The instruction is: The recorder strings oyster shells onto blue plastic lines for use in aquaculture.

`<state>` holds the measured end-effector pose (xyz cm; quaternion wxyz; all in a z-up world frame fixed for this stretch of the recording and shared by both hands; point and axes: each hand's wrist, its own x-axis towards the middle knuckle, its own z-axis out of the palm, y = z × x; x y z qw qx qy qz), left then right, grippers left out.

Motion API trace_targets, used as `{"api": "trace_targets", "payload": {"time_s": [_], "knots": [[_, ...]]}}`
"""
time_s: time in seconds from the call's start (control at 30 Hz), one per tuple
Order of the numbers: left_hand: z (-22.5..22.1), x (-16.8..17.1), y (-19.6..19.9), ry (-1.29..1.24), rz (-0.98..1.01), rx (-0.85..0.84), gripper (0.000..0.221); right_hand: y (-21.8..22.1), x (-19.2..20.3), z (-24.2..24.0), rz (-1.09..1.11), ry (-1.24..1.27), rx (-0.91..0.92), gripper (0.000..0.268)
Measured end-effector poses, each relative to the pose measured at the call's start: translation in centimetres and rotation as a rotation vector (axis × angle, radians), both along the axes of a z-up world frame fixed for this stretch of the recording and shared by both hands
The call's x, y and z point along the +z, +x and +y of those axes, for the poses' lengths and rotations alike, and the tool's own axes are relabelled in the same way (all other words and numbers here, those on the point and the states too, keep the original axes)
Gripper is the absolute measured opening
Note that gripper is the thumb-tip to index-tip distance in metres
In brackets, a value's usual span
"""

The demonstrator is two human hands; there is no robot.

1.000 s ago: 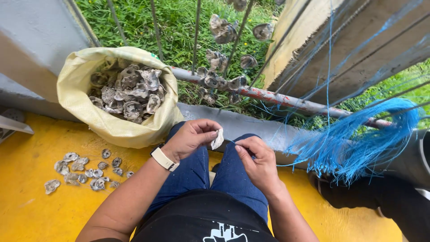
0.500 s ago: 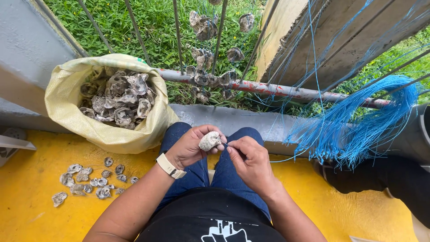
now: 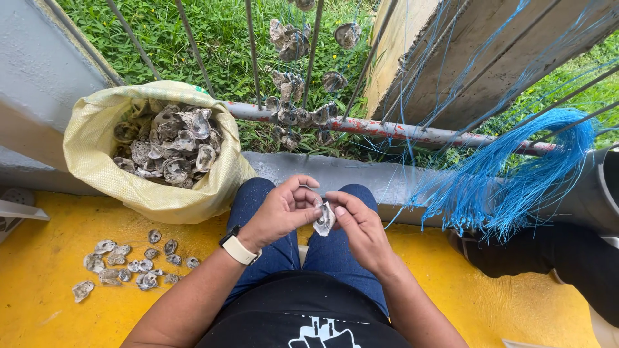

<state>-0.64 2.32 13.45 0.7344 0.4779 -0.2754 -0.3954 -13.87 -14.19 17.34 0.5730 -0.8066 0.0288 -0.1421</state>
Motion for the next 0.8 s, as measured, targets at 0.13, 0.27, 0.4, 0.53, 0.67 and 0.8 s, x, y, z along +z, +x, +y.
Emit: {"api": "trace_targets", "payload": {"time_s": [0.13, 0.27, 0.4, 0.53, 0.67, 0.8], "knots": [[0.1, 0.8, -0.5, 0.034, -0.154, 0.047, 0.049, 0.2, 0.2, 0.3, 0.161, 0.299, -0.020, 0.030], [0.2, 2.2, -1.6, 0.201, -0.483, 0.165, 0.053, 0.5, 0.5, 1.2, 0.012, -0.074, -0.032, 0.025], [0.0, 2.5, -1.6, 0.196, -0.609, 0.234, 0.056, 0.9, 0.0, 0.8, -0.104, -0.166, -0.041, 0.021], [0.3, 2.8, -2.1, 0.242, -0.636, 0.202, 0.056, 0.3, 0.3, 1.1, -0.061, -0.143, -0.014, 0.015], [0.0, 3.0, -2.5, 0.245, -0.646, 0.195, 0.057, 0.2, 1.9, 2.2, -0.264, -0.338, -0.060, 0.012], [-0.5, 3.2, -2.9, 0.213, -0.702, 0.200, 0.054, -1.8, 3.4, 2.7, -0.672, -0.603, -0.139, 0.010]]}}
